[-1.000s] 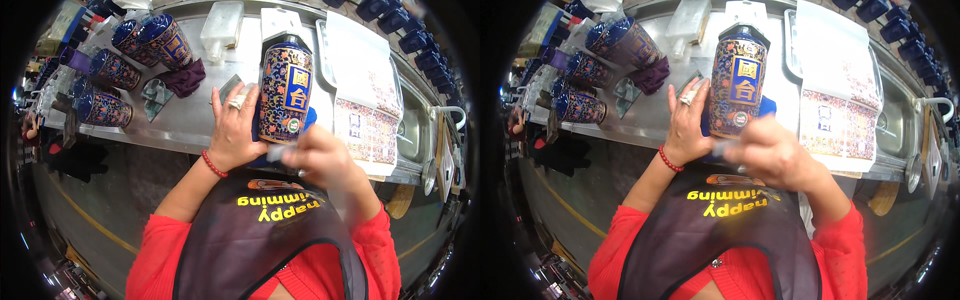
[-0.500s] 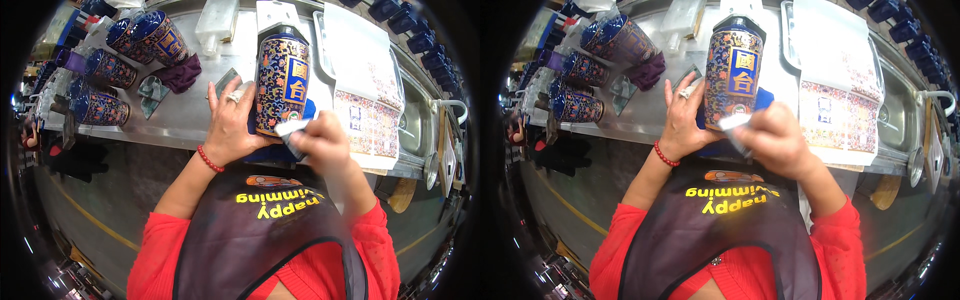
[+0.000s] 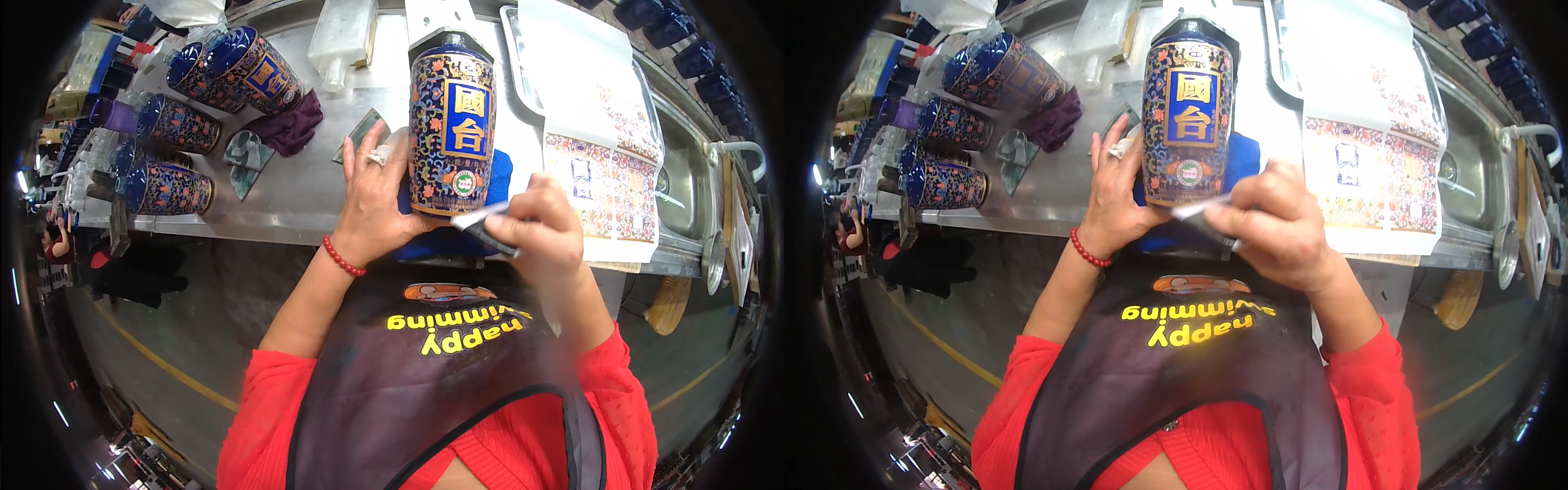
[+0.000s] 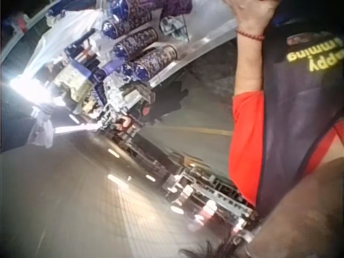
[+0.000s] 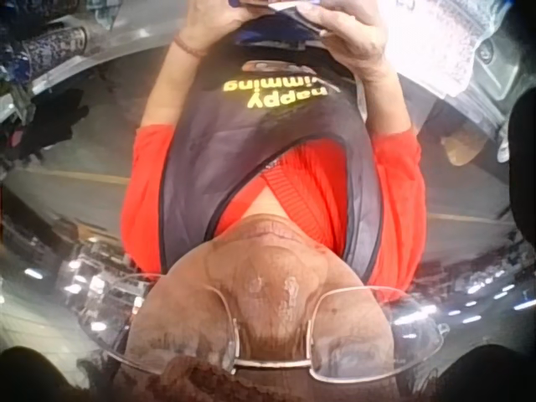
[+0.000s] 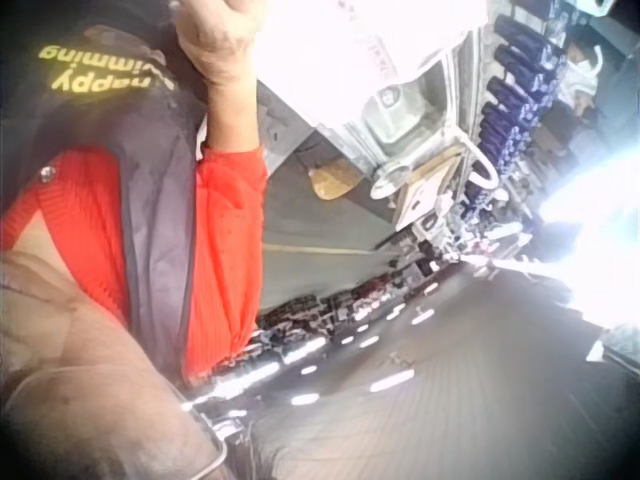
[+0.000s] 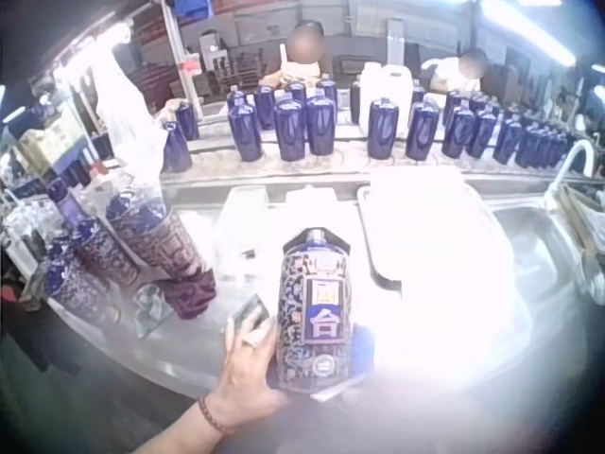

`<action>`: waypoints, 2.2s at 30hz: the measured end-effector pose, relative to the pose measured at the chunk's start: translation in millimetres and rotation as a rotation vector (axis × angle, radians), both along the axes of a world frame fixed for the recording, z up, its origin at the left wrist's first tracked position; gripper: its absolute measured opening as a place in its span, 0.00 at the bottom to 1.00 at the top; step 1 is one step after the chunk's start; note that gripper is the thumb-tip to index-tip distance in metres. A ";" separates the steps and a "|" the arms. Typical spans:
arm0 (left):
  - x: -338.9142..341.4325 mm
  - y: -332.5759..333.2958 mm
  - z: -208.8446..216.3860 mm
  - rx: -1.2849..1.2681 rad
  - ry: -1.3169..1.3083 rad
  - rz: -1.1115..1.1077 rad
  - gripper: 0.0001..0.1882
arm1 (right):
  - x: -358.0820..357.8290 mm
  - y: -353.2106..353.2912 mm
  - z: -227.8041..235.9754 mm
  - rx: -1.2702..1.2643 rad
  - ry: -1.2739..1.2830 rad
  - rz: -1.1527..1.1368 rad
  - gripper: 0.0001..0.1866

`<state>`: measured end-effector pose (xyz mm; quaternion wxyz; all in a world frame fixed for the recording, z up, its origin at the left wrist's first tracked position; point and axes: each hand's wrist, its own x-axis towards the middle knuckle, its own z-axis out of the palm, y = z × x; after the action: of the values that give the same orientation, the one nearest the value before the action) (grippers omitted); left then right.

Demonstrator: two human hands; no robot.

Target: The person applies decorative stickers to a blue cylindrical container, smoothing them with fingers and a small black tool. They handle sheets of stickers, peel off backing paper, and press the stickers onto the container's surface.

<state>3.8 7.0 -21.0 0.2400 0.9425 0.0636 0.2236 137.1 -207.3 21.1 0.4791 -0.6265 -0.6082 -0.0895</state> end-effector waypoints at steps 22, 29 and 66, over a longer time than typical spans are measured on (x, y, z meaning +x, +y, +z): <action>-11.6 8.2 13.1 -0.241 0.115 -0.166 0.64 | -14.0 -2.9 -8.5 -0.092 0.196 0.062 0.15; -1.7 -10.1 14.0 -0.477 0.141 -0.035 0.58 | -16.7 1.1 -14.3 0.008 1.060 -0.178 0.15; -8.4 -7.0 30.5 0.035 -0.105 -0.020 0.55 | 37.6 85.4 39.9 -0.090 0.619 -0.373 0.16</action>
<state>-4.6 0.0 9.5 0.2288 0.9341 0.0376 0.2715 174.7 -121.8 60.9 0.5879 -0.7445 -0.3131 0.0452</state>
